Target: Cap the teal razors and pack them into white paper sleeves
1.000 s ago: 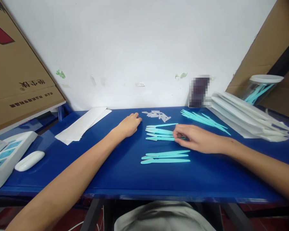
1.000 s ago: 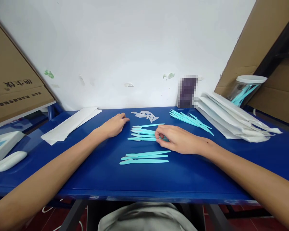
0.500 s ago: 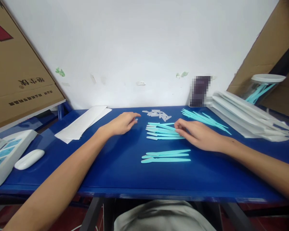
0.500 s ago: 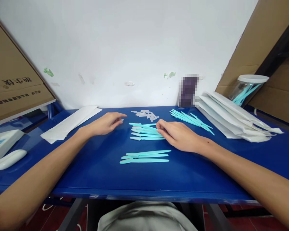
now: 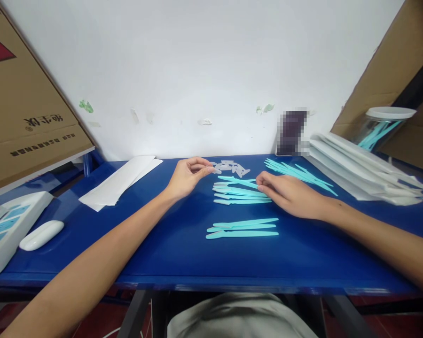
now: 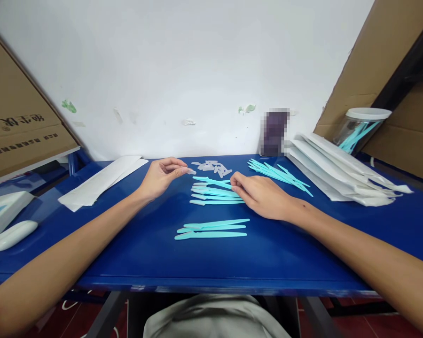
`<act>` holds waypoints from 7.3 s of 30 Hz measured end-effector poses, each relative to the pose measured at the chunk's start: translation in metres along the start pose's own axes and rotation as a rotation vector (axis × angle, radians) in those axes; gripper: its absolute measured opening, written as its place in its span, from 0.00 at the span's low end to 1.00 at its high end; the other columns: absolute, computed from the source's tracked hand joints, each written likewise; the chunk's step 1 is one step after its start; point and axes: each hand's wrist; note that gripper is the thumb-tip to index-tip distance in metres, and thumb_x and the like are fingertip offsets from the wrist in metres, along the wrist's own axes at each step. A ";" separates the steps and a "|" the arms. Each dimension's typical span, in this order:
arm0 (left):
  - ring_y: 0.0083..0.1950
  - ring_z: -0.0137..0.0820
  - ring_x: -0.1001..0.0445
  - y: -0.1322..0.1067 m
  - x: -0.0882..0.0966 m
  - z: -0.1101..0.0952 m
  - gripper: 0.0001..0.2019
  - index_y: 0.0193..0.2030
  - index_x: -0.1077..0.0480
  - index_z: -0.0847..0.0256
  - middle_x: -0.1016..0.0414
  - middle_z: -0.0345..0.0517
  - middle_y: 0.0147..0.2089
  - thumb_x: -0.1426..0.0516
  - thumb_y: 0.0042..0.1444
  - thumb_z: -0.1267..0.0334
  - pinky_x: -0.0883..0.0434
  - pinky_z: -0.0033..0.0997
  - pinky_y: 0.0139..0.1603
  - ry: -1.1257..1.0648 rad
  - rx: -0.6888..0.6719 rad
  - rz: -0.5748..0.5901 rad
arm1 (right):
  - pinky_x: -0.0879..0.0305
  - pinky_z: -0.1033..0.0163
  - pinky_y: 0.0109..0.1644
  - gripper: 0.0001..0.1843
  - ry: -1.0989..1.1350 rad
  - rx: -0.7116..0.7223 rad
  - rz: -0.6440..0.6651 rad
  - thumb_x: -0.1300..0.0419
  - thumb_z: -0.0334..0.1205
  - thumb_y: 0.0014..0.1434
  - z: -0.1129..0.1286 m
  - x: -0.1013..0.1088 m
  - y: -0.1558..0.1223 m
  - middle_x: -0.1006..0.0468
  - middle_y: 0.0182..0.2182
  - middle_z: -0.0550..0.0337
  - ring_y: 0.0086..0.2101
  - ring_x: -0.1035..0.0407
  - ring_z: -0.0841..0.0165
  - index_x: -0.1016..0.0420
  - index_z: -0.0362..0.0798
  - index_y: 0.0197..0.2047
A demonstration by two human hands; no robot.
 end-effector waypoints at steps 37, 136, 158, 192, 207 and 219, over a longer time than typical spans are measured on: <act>0.59 0.42 0.26 -0.003 -0.005 0.014 0.17 0.47 0.20 0.57 0.21 0.52 0.57 0.45 0.67 0.50 0.31 0.44 0.61 0.428 -0.170 0.093 | 0.38 0.57 0.42 0.14 0.007 0.046 -0.061 0.52 0.46 0.71 -0.004 -0.004 0.003 0.22 0.38 0.52 0.38 0.30 0.61 0.30 0.49 0.41; 0.59 0.44 0.26 -0.008 0.006 -0.011 0.19 0.63 0.31 0.60 0.26 0.57 0.61 0.47 0.71 0.55 0.28 0.46 0.58 1.121 -0.830 0.266 | 0.41 0.60 0.38 0.18 0.266 -0.006 -0.133 0.54 0.51 0.73 0.009 -0.008 0.004 0.28 0.32 0.59 0.31 0.36 0.67 0.31 0.49 0.39; 0.30 0.30 0.22 -0.001 0.053 -0.005 0.14 0.47 0.19 0.61 0.18 0.45 0.33 0.39 0.59 0.57 0.31 0.25 0.30 0.730 -0.079 0.563 | 0.37 0.59 0.33 0.22 0.260 0.096 0.280 0.41 0.57 0.65 0.016 0.003 -0.007 0.26 0.20 0.61 0.22 0.35 0.69 0.15 0.49 0.46; 0.36 0.31 0.20 -0.011 0.021 -0.017 0.09 0.39 0.18 0.60 0.15 0.44 0.36 0.35 0.60 0.56 0.28 0.27 0.34 0.521 -0.303 0.268 | 0.48 0.61 0.32 0.16 0.237 0.073 0.151 0.53 0.51 0.73 0.005 0.012 -0.003 0.30 0.26 0.63 0.26 0.40 0.68 0.35 0.51 0.39; 0.37 0.32 0.19 -0.013 0.016 -0.013 0.08 0.39 0.18 0.59 0.15 0.45 0.37 0.35 0.60 0.57 0.28 0.28 0.32 0.504 -0.321 0.297 | 0.49 0.61 0.32 0.19 0.253 0.036 0.163 0.56 0.54 0.73 0.006 0.011 -0.002 0.33 0.26 0.63 0.26 0.41 0.68 0.37 0.51 0.37; 0.38 0.32 0.19 -0.014 0.017 -0.013 0.09 0.41 0.18 0.60 0.15 0.45 0.38 0.34 0.60 0.57 0.28 0.27 0.34 0.492 -0.314 0.293 | 0.48 0.61 0.32 0.17 0.264 0.028 0.113 0.54 0.52 0.73 0.002 0.010 -0.001 0.34 0.25 0.64 0.26 0.42 0.68 0.38 0.51 0.36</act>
Point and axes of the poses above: each hand's wrist, its own y-axis towards the middle knuckle, its own x-axis out of the back of the hand, z = x × y
